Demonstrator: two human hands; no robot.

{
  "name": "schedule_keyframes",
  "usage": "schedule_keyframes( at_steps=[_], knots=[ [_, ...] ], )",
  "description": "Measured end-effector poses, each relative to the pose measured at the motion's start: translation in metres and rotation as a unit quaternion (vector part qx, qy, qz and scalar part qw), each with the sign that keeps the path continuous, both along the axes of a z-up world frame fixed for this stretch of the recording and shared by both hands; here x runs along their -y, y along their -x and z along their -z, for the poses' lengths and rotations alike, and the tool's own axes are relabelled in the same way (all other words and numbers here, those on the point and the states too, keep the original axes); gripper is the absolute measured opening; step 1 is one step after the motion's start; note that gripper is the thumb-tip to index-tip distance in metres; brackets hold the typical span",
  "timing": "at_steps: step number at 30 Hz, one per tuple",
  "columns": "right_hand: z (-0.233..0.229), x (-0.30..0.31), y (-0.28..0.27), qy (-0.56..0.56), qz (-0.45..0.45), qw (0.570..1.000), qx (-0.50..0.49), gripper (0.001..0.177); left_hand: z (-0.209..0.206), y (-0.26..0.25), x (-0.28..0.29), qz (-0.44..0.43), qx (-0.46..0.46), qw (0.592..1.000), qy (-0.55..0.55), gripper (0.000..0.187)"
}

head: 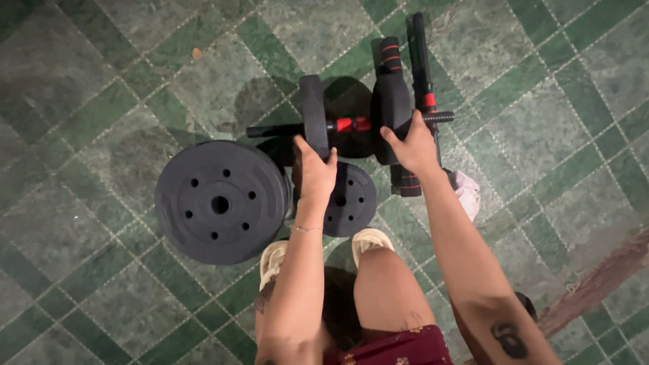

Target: The person assembles two adjustable dumbbells by sliding weight plates onto the bars and securing them with red collars. The person then places the completed dumbbells on the floor.

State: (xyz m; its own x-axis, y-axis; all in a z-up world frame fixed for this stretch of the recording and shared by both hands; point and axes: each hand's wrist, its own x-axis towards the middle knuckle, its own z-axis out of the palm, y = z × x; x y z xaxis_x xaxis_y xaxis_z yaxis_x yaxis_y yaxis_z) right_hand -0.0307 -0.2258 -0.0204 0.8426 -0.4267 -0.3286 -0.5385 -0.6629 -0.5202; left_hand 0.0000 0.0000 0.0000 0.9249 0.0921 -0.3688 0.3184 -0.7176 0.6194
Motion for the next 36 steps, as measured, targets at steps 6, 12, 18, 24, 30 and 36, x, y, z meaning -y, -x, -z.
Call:
schedule_keyframes(
  at_steps=[6,12,18,24,30,36],
  knots=[
    [-0.013,0.002,0.016,0.0,-0.027,0.994,0.107,0.084,-0.003,0.008,-0.002,0.009,0.003,1.0,-0.014,0.084],
    [-0.012,0.003,0.022,-0.034,-0.004,0.996,0.08,0.072,-0.012,0.009,-0.002,0.032,-0.038,0.998,-0.025,0.067],
    [-0.018,-0.004,0.022,-0.021,-0.011,0.994,0.111,0.066,-0.003,0.008,-0.003,0.04,0.01,0.999,-0.033,0.062],
    [-0.027,-0.009,0.029,-0.076,0.048,0.995,0.032,0.071,-0.001,0.004,-0.009,0.038,0.027,0.999,-0.008,0.079],
    [-0.019,-0.015,0.043,0.006,-0.016,0.993,0.118,0.072,-0.003,-0.001,-0.009,0.043,0.023,0.999,-0.012,0.09],
    [-0.019,-0.02,0.048,-0.036,0.011,0.994,0.107,0.076,-0.013,0.0,-0.005,0.03,0.008,0.998,0.046,0.091]
  ],
)
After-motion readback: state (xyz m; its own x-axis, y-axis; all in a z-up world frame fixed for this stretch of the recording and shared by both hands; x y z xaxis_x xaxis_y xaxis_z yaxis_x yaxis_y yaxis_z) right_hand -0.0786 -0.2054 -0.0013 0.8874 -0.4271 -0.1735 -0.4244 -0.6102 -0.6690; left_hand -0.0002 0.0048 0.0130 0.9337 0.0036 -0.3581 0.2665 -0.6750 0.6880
